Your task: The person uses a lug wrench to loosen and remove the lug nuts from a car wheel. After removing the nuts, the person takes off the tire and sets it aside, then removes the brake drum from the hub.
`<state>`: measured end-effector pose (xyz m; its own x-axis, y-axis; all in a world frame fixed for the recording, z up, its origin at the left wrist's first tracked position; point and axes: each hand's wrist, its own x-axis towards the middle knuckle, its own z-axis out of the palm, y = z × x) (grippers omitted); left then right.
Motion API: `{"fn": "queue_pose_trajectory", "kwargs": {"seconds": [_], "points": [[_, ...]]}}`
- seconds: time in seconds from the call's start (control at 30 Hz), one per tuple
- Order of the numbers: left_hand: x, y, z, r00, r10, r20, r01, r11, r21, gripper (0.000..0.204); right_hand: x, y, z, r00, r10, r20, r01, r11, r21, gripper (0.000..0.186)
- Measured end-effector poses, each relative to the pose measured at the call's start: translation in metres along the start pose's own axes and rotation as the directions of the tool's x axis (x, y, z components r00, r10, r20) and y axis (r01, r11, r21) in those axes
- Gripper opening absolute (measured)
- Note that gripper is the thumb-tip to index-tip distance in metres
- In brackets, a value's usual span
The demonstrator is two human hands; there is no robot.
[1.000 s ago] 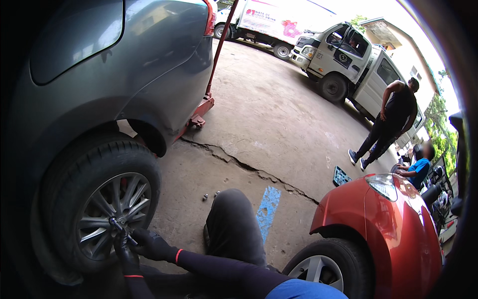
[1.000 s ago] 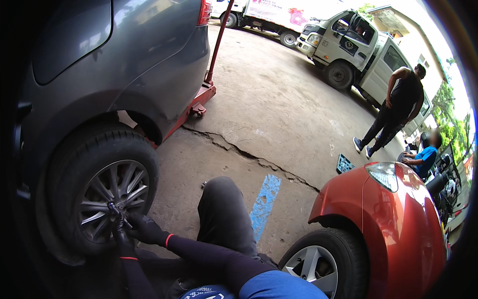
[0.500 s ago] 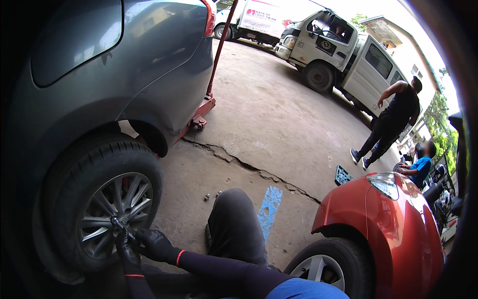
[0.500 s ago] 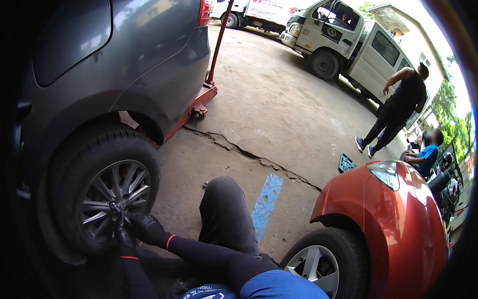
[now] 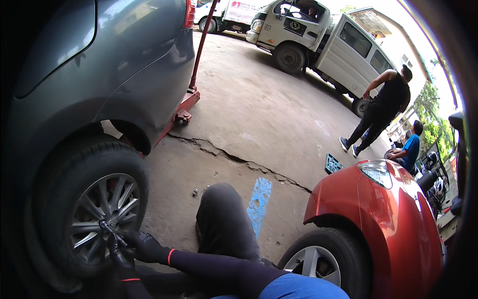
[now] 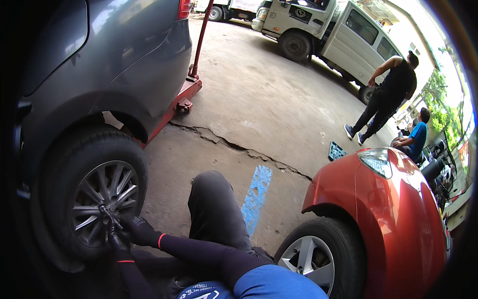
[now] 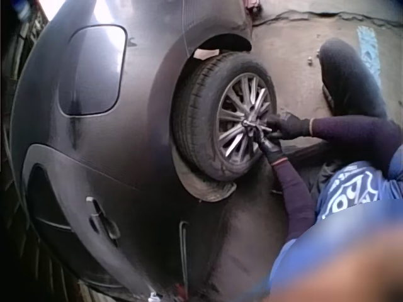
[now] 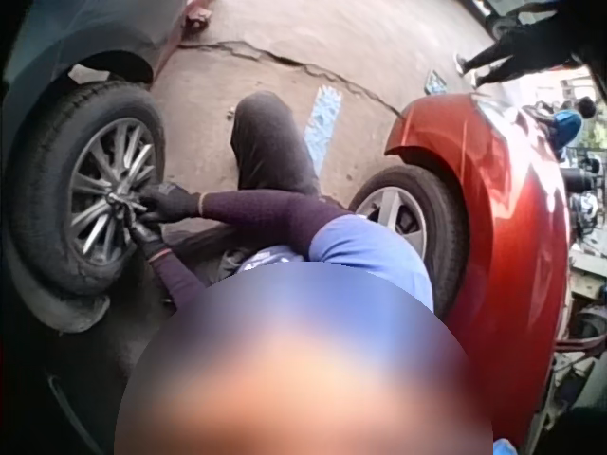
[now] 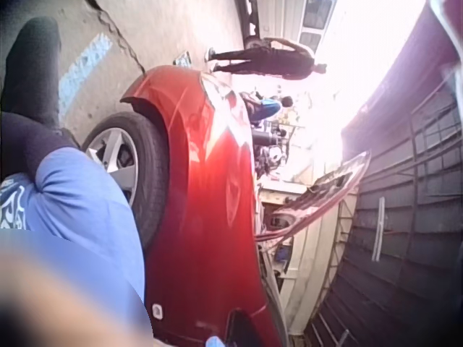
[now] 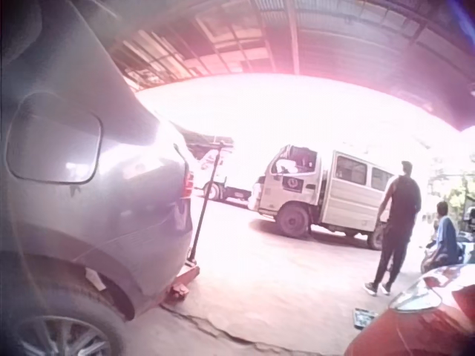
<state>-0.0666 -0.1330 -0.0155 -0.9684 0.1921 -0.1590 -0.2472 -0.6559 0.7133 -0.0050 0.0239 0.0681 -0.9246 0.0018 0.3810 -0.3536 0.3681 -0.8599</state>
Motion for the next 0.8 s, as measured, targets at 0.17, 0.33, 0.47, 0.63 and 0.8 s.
{"fn": "queue_pose_trajectory", "kwargs": {"seconds": [0.17,0.33,0.47,0.63,0.8], "points": [[-0.007,0.000,0.003,0.980,-0.081,0.183,0.105,0.986,-0.128,0.030,-0.001,-0.010,-0.004,0.924,0.310,0.225,-0.336,0.938,0.087,0.047],[-0.007,-0.001,0.007,0.997,-0.068,-0.044,0.068,0.998,-0.006,0.035,-0.002,-0.010,-0.007,0.997,0.006,0.076,0.019,0.948,-0.318,0.035],[-0.011,0.004,0.001,0.984,-0.158,0.076,0.167,0.978,-0.125,0.038,0.000,-0.010,-0.006,0.998,-0.040,-0.058,0.041,0.999,0.023,0.035],[-0.023,0.004,0.016,0.936,-0.321,0.148,0.350,0.779,-0.521,0.039,0.000,-0.017,-0.010,0.849,0.386,0.361,-0.488,0.835,0.256,0.040],[-0.027,0.003,0.029,0.970,-0.185,0.159,0.240,0.834,-0.497,0.043,-0.003,-0.022,-0.011,0.997,-0.067,-0.031,0.054,0.949,-0.312,0.034]]}}
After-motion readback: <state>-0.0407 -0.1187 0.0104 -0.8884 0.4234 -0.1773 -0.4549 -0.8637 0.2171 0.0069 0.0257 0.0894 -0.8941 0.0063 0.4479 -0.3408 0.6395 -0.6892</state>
